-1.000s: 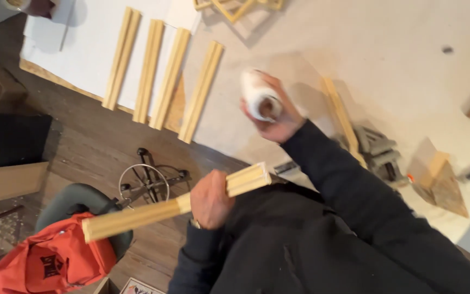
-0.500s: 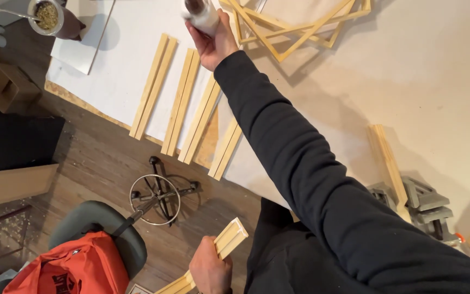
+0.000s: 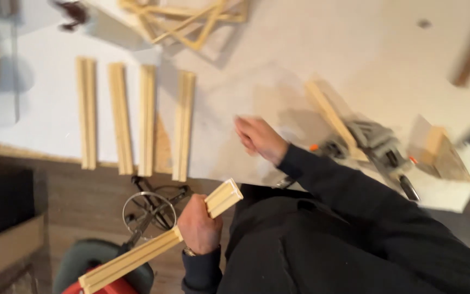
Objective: Assembling a small wooden frame by gluing and hammering wooden strips together using a miter clamp.
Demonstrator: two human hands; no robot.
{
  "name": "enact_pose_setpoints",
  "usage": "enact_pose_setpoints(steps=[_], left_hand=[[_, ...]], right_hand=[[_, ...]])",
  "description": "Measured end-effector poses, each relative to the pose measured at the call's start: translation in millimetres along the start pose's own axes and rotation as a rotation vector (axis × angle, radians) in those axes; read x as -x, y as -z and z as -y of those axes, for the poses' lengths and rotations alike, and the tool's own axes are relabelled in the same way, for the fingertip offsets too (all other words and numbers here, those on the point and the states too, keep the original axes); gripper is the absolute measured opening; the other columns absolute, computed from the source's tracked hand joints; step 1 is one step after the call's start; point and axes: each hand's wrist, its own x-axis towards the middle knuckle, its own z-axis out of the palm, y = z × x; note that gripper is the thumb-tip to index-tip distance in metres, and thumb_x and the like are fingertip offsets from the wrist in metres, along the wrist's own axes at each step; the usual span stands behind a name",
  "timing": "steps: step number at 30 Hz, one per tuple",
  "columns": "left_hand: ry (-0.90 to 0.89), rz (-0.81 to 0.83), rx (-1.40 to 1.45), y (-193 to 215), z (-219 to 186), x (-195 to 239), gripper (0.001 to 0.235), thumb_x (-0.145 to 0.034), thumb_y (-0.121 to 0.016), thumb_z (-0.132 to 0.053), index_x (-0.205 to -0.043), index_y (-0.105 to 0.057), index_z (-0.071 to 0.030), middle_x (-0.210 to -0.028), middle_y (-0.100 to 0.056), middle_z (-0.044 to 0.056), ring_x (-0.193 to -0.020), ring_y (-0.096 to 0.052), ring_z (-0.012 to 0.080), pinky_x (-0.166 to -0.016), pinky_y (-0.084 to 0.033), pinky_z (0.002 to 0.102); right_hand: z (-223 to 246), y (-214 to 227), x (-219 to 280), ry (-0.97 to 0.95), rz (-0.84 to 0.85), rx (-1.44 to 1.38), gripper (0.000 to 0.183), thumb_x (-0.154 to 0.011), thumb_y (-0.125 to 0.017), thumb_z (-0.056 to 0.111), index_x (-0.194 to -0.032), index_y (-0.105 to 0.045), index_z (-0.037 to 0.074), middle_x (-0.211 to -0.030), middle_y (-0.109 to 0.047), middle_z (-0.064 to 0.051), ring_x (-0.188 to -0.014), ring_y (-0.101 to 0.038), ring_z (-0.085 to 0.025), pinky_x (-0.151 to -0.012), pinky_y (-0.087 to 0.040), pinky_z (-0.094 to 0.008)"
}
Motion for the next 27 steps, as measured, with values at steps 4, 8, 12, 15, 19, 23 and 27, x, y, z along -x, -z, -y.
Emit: enact_pose_setpoints(steps=[4,8,12,15,19,23,27], left_hand=[[-0.191,0.054,0.0,-5,-21,-27,0.018,-0.075,-0.064,0.003,-0.092,-0.06,-0.002,-0.076,-0.059,0.018,-0.07,-0.061,0.0404,-0.061,-0.049,0.046],[-0.306,0.143,0.016,-17,-49,-47,0.021,-0.073,-0.065,0.001,-0.093,-0.06,-0.001,-0.076,-0.06,0.017,-0.069,-0.061,0.0392,-0.06,-0.049,0.046],[-0.43,0.17,-0.006,-39,-78,-53,0.019,-0.076,-0.068,-0.001,-0.092,-0.059,-0.002,-0.077,-0.062,0.015,-0.068,-0.062,0.0361,-0.061,-0.05,0.044],[-0.488,0.189,-0.031,-49,-102,-50,0.017,-0.077,-0.069,-0.002,-0.091,-0.059,-0.004,-0.077,-0.062,0.013,-0.068,-0.062,0.0347,-0.061,-0.05,0.043],[-0.518,0.186,-0.009,-64,-143,-33,0.017,-0.078,-0.071,-0.004,-0.089,-0.058,-0.005,-0.076,-0.062,0.012,-0.069,-0.062,0.035,-0.062,-0.05,0.043],[-0.529,0.176,-0.006,-81,-168,-12,0.017,-0.08,-0.072,-0.006,-0.089,-0.058,-0.005,-0.076,-0.061,0.012,-0.07,-0.063,0.0351,-0.063,-0.05,0.044],[-0.5,0.178,-0.012,-89,-185,2,0.017,-0.081,-0.073,-0.008,-0.09,-0.059,-0.005,-0.076,-0.062,0.012,-0.07,-0.063,0.0356,-0.063,-0.05,0.044]], right_hand=[[-52,83,122,-0.002,-0.343,0.236,0.017,-0.092,-0.058,0.027,-0.083,-0.06,0.012,-0.061,-0.049,0.002,-0.047,-0.044,-0.01,-0.042,-0.037,-0.029],[-70,144,209,0.22,-0.651,0.719,0.015,-0.093,-0.061,0.017,-0.089,-0.07,0.006,-0.06,-0.061,-0.001,-0.055,-0.059,-0.016,-0.057,-0.048,-0.034],[-42,150,253,0.316,-0.959,1.261,0.021,-0.097,-0.076,0.025,-0.092,-0.068,0.006,-0.089,-0.064,-0.011,-0.088,-0.062,-0.031,-0.079,-0.049,-0.043],[-40,159,244,0.475,-0.98,1.306,0.025,-0.09,-0.082,0.023,-0.105,-0.069,0.007,-0.103,-0.067,-0.011,-0.104,-0.062,-0.034,-0.089,-0.049,-0.044],[-30,159,203,0.669,-0.833,1.329,0.059,-0.085,-0.083,0.026,-0.134,-0.059,0.002,-0.12,-0.066,-0.017,-0.112,-0.059,-0.038,-0.096,-0.049,-0.047],[-32,165,187,0.736,-0.731,1.302,0.06,-0.088,-0.08,0.023,-0.139,-0.056,0.005,-0.123,-0.064,-0.017,-0.112,-0.058,-0.038,-0.095,-0.05,-0.047],[-54,186,207,0.62,-0.663,1.376,0.048,-0.097,-0.072,0.012,-0.143,-0.058,0.01,-0.116,-0.064,-0.01,-0.113,-0.062,-0.032,-0.095,-0.054,-0.043]])
